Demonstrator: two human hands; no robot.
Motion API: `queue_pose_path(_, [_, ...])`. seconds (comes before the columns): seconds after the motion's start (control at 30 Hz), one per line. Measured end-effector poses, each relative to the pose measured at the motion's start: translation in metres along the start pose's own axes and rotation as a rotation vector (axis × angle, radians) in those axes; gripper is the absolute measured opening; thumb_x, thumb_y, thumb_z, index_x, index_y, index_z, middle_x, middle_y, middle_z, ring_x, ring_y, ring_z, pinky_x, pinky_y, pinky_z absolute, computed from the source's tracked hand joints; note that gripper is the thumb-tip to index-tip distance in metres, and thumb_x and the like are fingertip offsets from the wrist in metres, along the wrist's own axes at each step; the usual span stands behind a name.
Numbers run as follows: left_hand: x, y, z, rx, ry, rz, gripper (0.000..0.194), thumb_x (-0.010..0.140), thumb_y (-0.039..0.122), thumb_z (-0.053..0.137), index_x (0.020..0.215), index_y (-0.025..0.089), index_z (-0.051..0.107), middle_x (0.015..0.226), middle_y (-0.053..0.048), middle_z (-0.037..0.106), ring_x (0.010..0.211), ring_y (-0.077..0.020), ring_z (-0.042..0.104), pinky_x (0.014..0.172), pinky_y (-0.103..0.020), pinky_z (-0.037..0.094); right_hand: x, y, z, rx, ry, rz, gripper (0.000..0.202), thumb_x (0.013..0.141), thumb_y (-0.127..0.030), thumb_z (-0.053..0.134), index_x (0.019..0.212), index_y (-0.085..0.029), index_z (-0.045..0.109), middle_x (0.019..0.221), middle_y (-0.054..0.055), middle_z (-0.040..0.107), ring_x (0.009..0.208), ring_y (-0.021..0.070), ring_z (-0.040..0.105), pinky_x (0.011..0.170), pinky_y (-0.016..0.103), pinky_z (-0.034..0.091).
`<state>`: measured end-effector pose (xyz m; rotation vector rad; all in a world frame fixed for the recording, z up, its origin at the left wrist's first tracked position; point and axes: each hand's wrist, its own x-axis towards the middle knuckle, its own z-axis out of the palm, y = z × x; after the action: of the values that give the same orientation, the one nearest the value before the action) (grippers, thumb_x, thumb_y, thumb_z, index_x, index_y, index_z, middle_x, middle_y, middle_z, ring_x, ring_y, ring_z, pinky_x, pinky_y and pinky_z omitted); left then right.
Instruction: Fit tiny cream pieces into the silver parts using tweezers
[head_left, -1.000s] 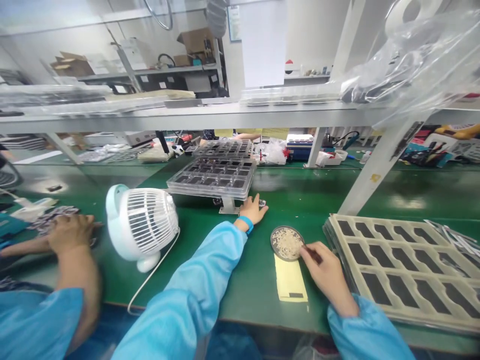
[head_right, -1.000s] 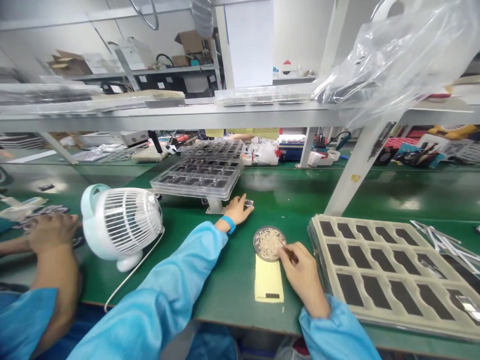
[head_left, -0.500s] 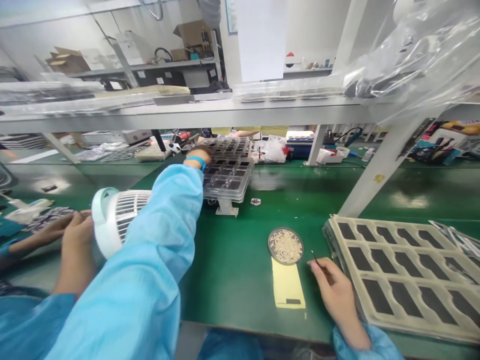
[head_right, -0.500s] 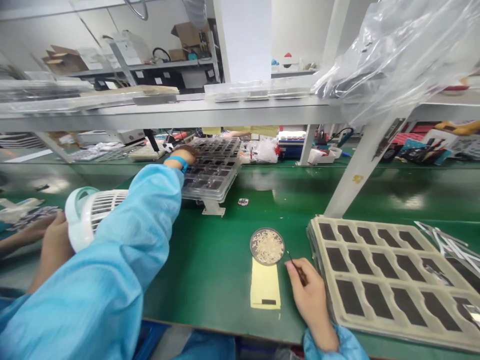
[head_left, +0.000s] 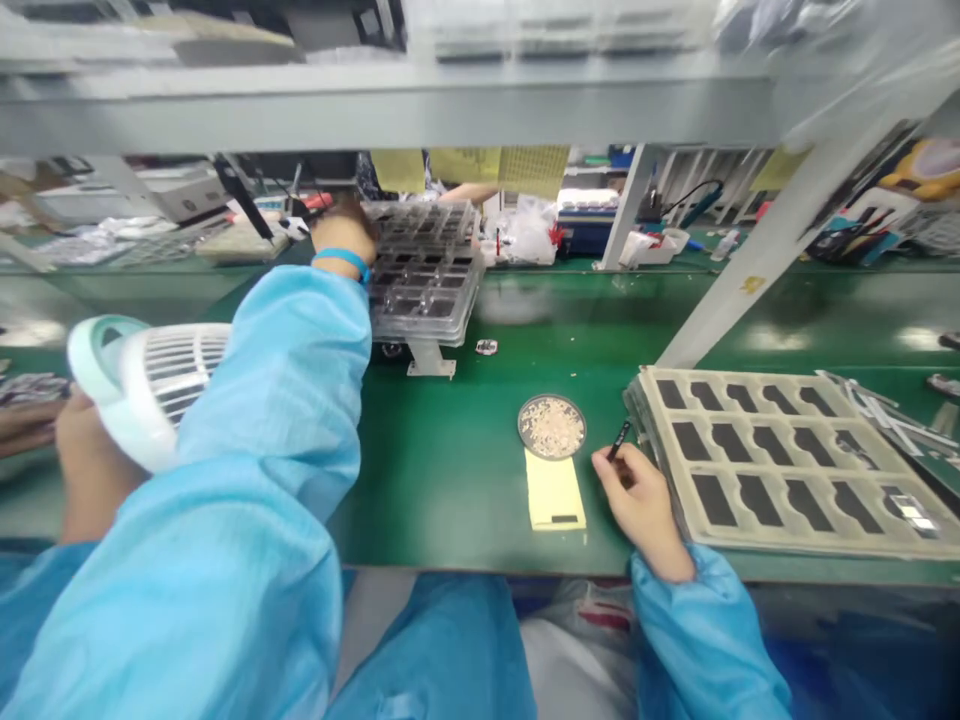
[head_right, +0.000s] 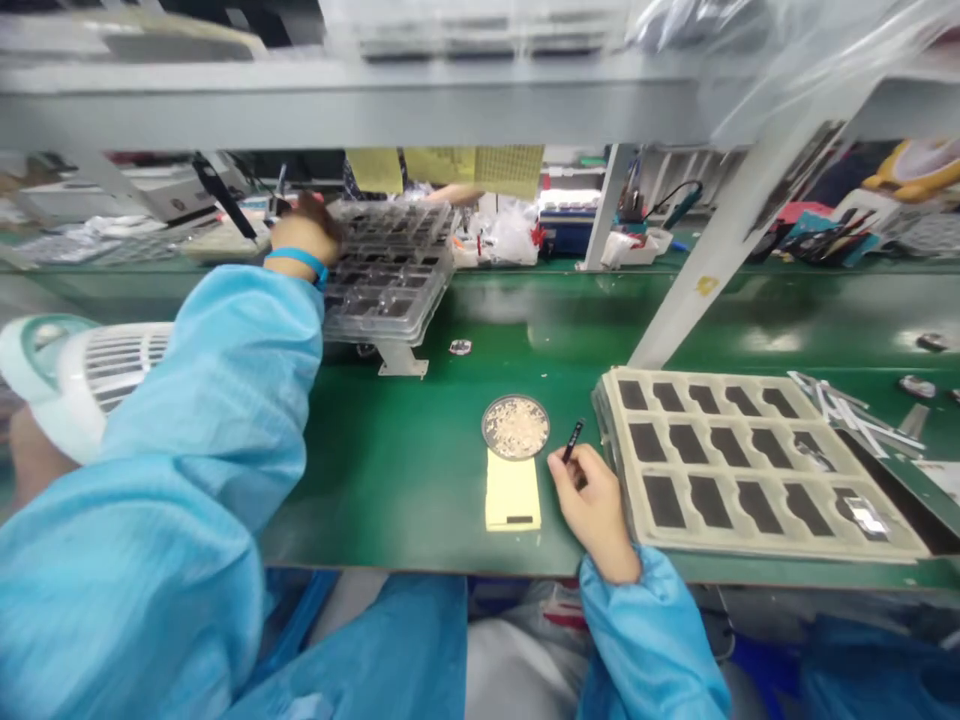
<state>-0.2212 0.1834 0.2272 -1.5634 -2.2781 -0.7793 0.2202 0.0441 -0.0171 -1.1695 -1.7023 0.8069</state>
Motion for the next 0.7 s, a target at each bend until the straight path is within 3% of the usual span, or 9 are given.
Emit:
queue_pose_path(0.1, [-0.040,0.023,-0.004,-0.152,0.204,0.063,0.051,0.098,0.024,0.029,0.122,-0.020,0.039,0.125,-0.019,0.060,0.120,-0.0302,0.055,0.095,-0.039,0.035,-0.011,0.001,-0.003,0.205,-0.018,0.123,0.026,0.089,-0.044,0.070,0.098,-0.020,0.065,0.084,0.003,0.067,0.068,0.0168,0.064,0.065,0.030,0.054])
queue_pose_path(0.13, [-0.064,0.038,-0.003,-0.280,0.179,0.155,0.055,0.096,0.027,0.026,0.120,-0.019,0.044,0.119,-0.016,0.062,0.116,-0.0288,0.058,0.091,-0.037,0.036,-0.014,0.002,-0.005,0.269,-0.041,0.154,0.027,0.087,-0.044,0.072,0.099,-0.020,0.065,0.085,0.003,0.067,0.068,0.0172,0.066,0.066,0.031,0.056])
queue_pose_path(0.2, [-0.128,0.070,0.004,-0.580,-0.082,0.312,0.053,0.094,0.030,0.032,0.116,-0.011,0.057,0.110,-0.010,0.067,0.109,-0.0257,0.064,0.087,-0.035,0.040,-0.020,0.002,-0.007,0.338,-0.100,0.182,0.028,0.084,-0.043,0.075,0.097,-0.021,0.064,0.086,0.004,0.069,0.070,0.0182,0.069,0.067,0.032,0.058])
queue_pose_path(0.3, [-0.239,0.105,0.036,-0.931,-0.765,0.282,0.027,0.088,0.025,0.059,0.108,0.013,0.072,0.099,-0.005,0.076,0.083,-0.0170,0.072,0.074,-0.026,0.052,-0.023,0.002,-0.009,0.303,-0.174,0.175,0.027,0.085,-0.044,0.074,0.095,-0.020,0.064,0.088,0.005,0.070,0.071,0.0184,0.069,0.068,0.032,0.059])
queue_pose_path(0.33, [-0.271,0.111,0.051,-0.938,-0.875,0.290,0.022,0.085,0.024,0.065,0.102,0.015,0.074,0.092,-0.004,0.077,0.074,-0.0167,0.071,0.067,-0.025,0.054,-0.023,0.002,-0.009,0.275,-0.193,0.168,0.027,0.086,-0.044,0.073,0.096,-0.020,0.065,0.088,0.005,0.070,0.070,0.0182,0.068,0.068,0.032,0.059])
queue_pose_path(0.4, [-0.317,0.113,0.079,-0.924,-0.968,0.261,0.016,0.083,0.021,0.066,0.096,0.016,0.075,0.078,-0.003,0.076,0.064,-0.0163,0.069,0.058,-0.024,0.052,-0.022,0.001,-0.009,0.232,-0.222,0.156,0.028,0.087,-0.044,0.073,0.096,-0.019,0.065,0.087,0.006,0.070,0.070,0.0183,0.068,0.067,0.032,0.059])
queue_pose_path(0.47, [-0.338,0.108,0.098,-0.898,-0.961,0.240,0.020,0.087,0.025,0.062,0.102,0.019,0.074,0.074,-0.002,0.075,0.060,-0.0156,0.067,0.056,-0.024,0.050,-0.022,0.000,-0.009,0.229,-0.229,0.149,0.027,0.087,-0.044,0.072,0.097,-0.020,0.066,0.087,0.006,0.070,0.071,0.0185,0.068,0.069,0.032,0.059])
queue_pose_path(0.53, [-0.342,0.104,0.107,-0.902,-0.955,0.216,0.024,0.089,0.029,0.060,0.107,0.021,0.073,0.075,-0.001,0.075,0.059,-0.0151,0.066,0.055,-0.023,0.049,-0.022,-0.001,-0.009,0.246,-0.223,0.148,0.025,0.088,-0.042,0.072,0.098,-0.020,0.066,0.087,0.005,0.070,0.071,0.0183,0.069,0.070,0.032,0.059])
queue_pose_path(0.7, [-0.337,0.103,0.104,-0.954,-0.980,0.147,0.024,0.087,0.031,0.062,0.106,0.021,0.073,0.073,-0.001,0.074,0.060,-0.0158,0.067,0.058,-0.024,0.050,-0.022,-0.003,-0.010,0.265,-0.250,0.155,0.021,0.088,-0.039,0.072,0.095,-0.020,0.066,0.087,0.004,0.070,0.071,0.0172,0.069,0.069,0.030,0.058])
